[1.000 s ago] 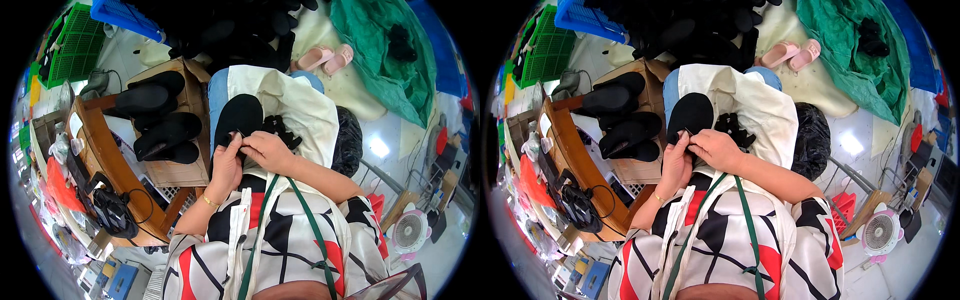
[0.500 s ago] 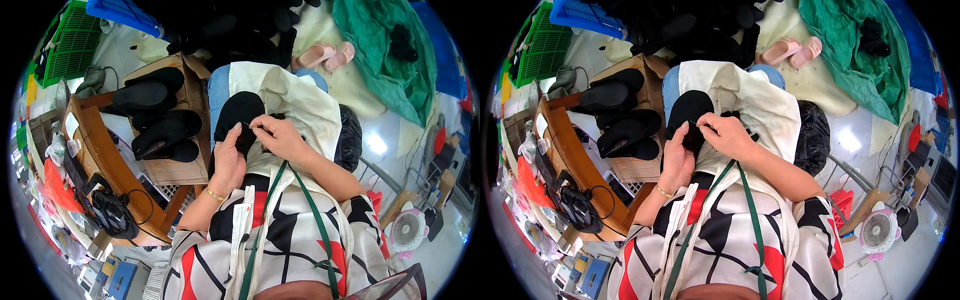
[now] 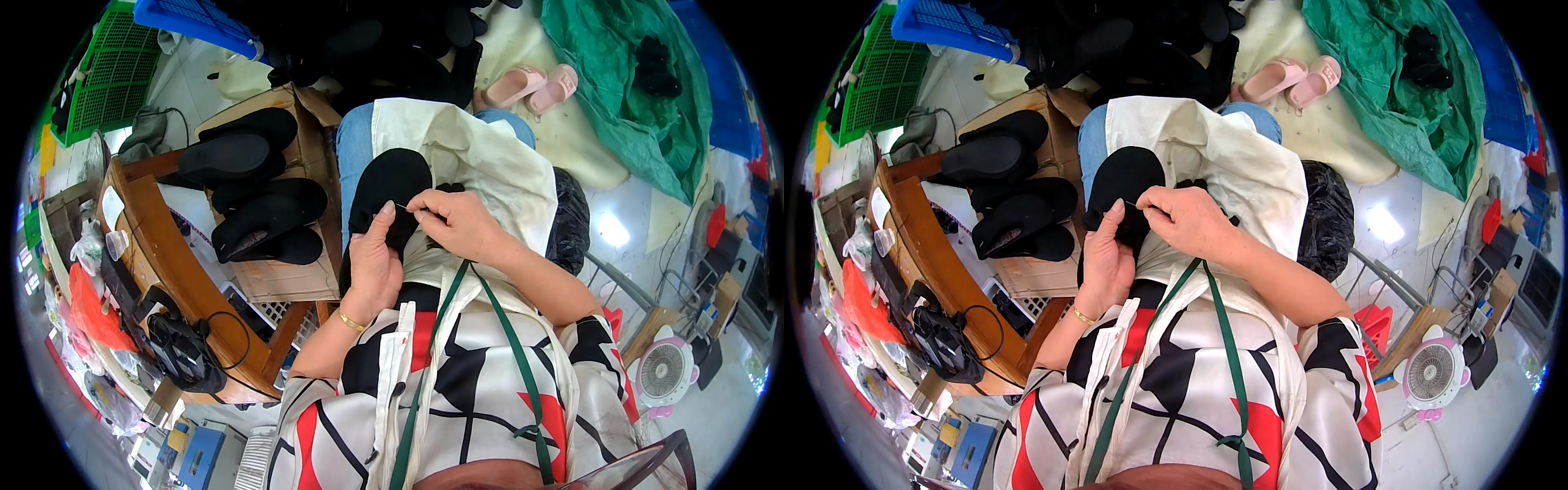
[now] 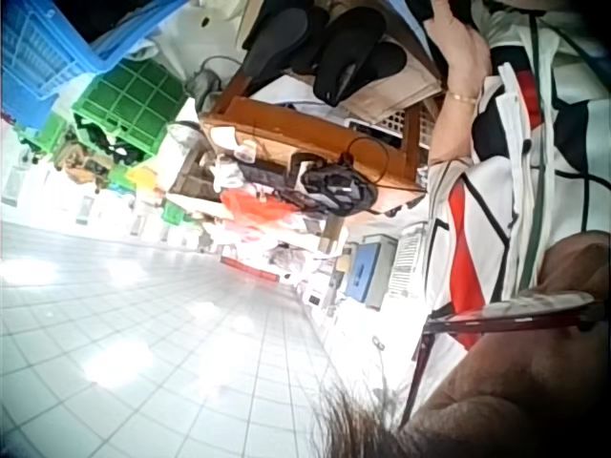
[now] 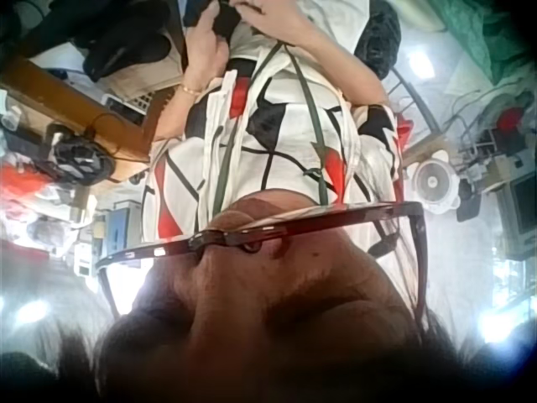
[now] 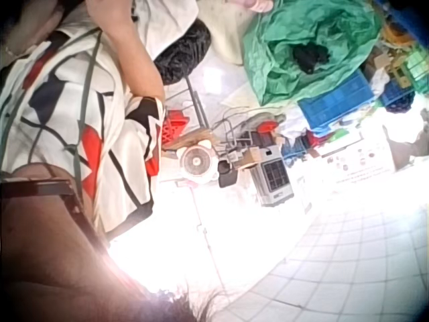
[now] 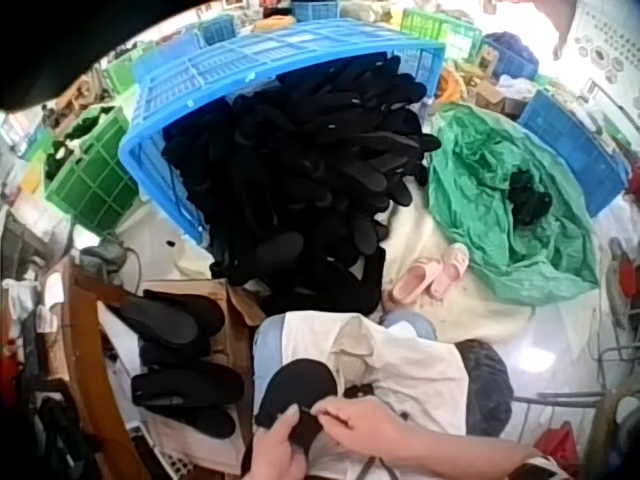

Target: The person sits on the floor and sews a black slipper using a needle and thread. They repeatedly insert the needle into the shoe's sole and pull the thread through to secure the parts. The person handles multiple slippers, picking them up from a nearby pile and placing them back down.

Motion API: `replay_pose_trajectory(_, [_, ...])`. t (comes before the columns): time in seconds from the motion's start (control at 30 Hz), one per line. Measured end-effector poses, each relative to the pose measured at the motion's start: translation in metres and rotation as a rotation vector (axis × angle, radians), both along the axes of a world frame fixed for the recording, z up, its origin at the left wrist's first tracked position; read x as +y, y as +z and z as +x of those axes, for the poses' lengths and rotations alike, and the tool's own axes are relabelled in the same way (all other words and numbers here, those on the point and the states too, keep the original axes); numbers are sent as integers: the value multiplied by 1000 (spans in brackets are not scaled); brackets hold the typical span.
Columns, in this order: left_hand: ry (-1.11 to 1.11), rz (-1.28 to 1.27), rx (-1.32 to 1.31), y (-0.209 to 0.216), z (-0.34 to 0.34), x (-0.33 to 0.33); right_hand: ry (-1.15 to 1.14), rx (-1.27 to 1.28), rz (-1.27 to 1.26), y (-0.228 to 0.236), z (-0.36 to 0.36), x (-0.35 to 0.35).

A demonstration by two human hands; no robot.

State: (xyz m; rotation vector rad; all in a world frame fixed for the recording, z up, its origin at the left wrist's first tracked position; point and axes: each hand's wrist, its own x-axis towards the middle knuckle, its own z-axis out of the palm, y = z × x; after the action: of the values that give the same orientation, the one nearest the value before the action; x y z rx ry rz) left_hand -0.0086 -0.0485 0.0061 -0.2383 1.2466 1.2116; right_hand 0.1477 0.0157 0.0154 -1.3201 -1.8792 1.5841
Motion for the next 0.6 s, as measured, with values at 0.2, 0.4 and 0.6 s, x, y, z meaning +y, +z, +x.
replay_pose_trajectory(0.2, [-18,151,85,2,4,-6,67,-14,20,1,3,4])
replay_pose_trajectory(0.4, [-14,259,222,5,10,-8,42,23,-14,-3,1,-5])
replay_pose_trajectory(0.6, [38,166,233,-6,6,-12,33,49,7,-9,1,-10])
